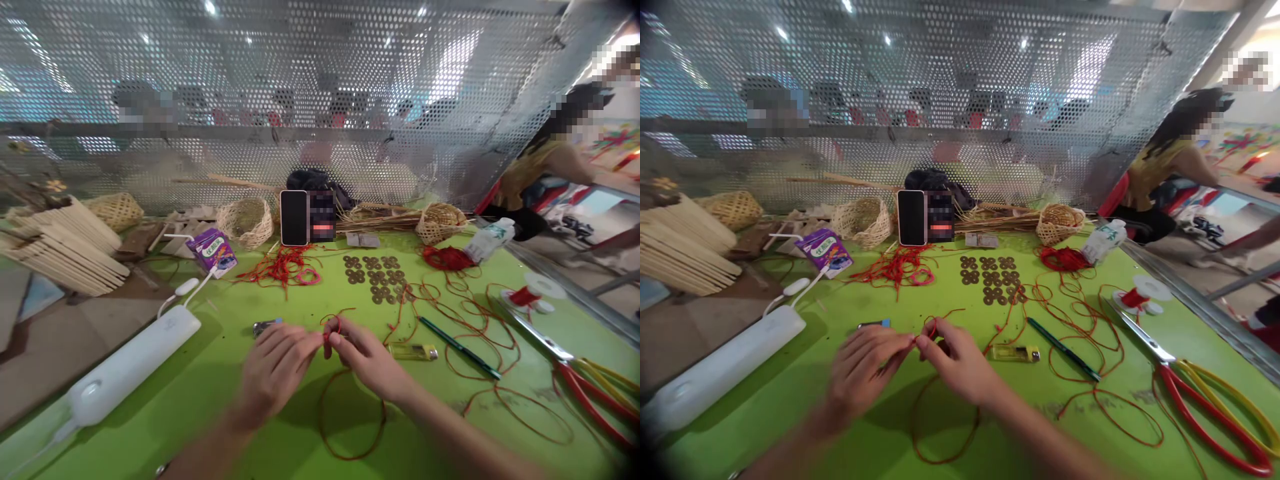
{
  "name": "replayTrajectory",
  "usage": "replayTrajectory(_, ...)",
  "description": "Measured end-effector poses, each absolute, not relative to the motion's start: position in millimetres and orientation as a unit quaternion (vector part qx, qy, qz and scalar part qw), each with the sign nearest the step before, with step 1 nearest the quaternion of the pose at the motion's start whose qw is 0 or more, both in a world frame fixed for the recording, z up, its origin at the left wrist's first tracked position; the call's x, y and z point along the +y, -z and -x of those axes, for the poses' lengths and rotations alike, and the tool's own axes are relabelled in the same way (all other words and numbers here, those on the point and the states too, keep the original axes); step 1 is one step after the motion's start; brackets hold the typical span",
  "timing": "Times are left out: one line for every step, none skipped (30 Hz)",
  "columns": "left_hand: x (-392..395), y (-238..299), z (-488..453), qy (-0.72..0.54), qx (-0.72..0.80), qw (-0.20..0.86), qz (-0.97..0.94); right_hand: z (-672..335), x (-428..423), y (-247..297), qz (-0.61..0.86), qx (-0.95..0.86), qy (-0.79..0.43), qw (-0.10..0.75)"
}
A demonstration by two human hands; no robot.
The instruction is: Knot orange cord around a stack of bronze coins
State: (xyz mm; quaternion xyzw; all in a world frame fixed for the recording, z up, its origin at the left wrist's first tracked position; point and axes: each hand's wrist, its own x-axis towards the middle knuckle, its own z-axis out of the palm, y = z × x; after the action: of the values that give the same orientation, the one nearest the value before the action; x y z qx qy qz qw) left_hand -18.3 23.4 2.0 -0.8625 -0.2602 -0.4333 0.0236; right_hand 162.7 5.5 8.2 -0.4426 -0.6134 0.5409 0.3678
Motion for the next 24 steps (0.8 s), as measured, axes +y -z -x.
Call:
replayTrajectory(23.1,-2.7,20.4,0.418,-0.24,0.051,0.875,-162.6,6.3,-8.3,0.438,-0.608,-0.55,0.368)
replayTrajectory(22.8,-3.6,22.3,0.403,-0.224,0.069,0.885,-162.5,7.2,-8.3,0.433,-0.604,-0.559,0.369)
replayTrajectory(22.5,-4.7,23.7,0.391,-0.21,0.082,0.892,-162.3,7.8,-8.1,0.428,-0.601,-0.564,0.371)
replayTrajectory(22.2,-6.0,24.5,0.382,-0.201,0.091,0.898,-162.3,8.3,-7.9,0.424,-0.599,-0.567,0.375)
replayTrajectory(22.0,-7.1,24.7,0.374,-0.193,0.096,0.902,-162.4,8.5,-7.9,0.421,-0.599,-0.566,0.379)
replayTrajectory(21.8,-8.2,24.2,0.37,-0.186,0.097,0.905,-162.8,8.5,-8.1,0.419,-0.6,-0.563,0.385)
replayTrajectory(21.7,-9.2,23.3,0.37,-0.183,0.091,0.906,-163.5,8.4,-8.6,0.418,-0.603,-0.557,0.39)
replayTrajectory(21.6,-10.0,21.9,0.374,-0.184,0.073,0.906,-164.5,8.2,-9.4,0.415,-0.608,-0.552,0.392)
replayTrajectory(21.6,-10.6,20.3,0.383,-0.193,0.04,0.903,-165.8,8.1,-10.6,0.409,-0.615,-0.549,0.391)
replayTrajectory(21.5,-11.3,18.6,0.393,-0.208,-0.01,0.895,-167.3,8.0,-12.1,0.4,-0.625,-0.547,0.388)
replayTrajectory(21.4,-11.9,16.9,0.401,-0.232,-0.075,0.883,-169.0,8.1,-13.8,0.389,-0.636,-0.545,0.384)
replayTrajectory(21.4,-12.4,15.5,0.4,-0.26,-0.151,0.866,-170.7,8.2,-15.6,0.381,-0.648,-0.539,0.379)
replayTrajectory(21.5,-12.7,14.4,0.388,-0.285,-0.232,0.845,-172.5,8.3,-17.3,0.376,-0.662,-0.529,0.374)
replayTrajectory(21.7,-12.8,13.5,0.372,-0.304,-0.308,0.821,-174.1,8.5,-18.8,0.377,-0.676,-0.515,0.369)
replayTrajectory(22.0,-12.6,12.9,0.354,-0.315,-0.372,0.798,-175.6,8.7,-19.9,0.381,-0.688,-0.498,0.366)
replayTrajectory(22.4,-12.0,12.4,0.338,-0.321,-0.422,0.778,-176.9,8.8,-20.6,0.387,-0.696,-0.484,0.363)
replayTrajectory(22.9,-11.3,12.1,0.328,-0.324,-0.457,0.76,-177.9,8.8,-21.0,0.392,-0.7,-0.475,0.361)
replayTrajectory(23.3,-10.5,11.9,0.325,-0.326,-0.481,0.746,-178.6,8.7,-21.0,0.394,-0.702,-0.47,0.361)
replayTrajectory(23.8,-9.9,11.6,0.324,-0.33,-0.497,0.734,-179.1,8.6,-20.8,0.396,-0.702,-0.468,0.362)
replayTrajectory(24.2,-9.4,11.2,0.321,-0.334,-0.511,0.724,-179.4,8.5,-20.5,0.398,-0.702,-0.465,0.364)
replayTrajectory(24.5,-9.3,10.7,0.315,-0.336,-0.527,0.714,-179.6,8.4,-20.2,0.4,-0.702,-0.463,0.365)
replayTrajectory(24.7,-9.6,10.0,0.309,-0.336,-0.541,0.706,-179.6,8.2,-20.1,0.401,-0.702,-0.462,0.365)
replayTrajectory(24.7,-10.1,9.2,0.303,-0.336,-0.552,0.7,-179.5,8.2,-20.0,0.402,-0.702,-0.461,0.365)
replayTrajectory(24.6,-10.6,8.2,0.296,-0.336,-0.559,0.698,-179.4,8.1,-20.2,0.403,-0.702,-0.46,0.365)
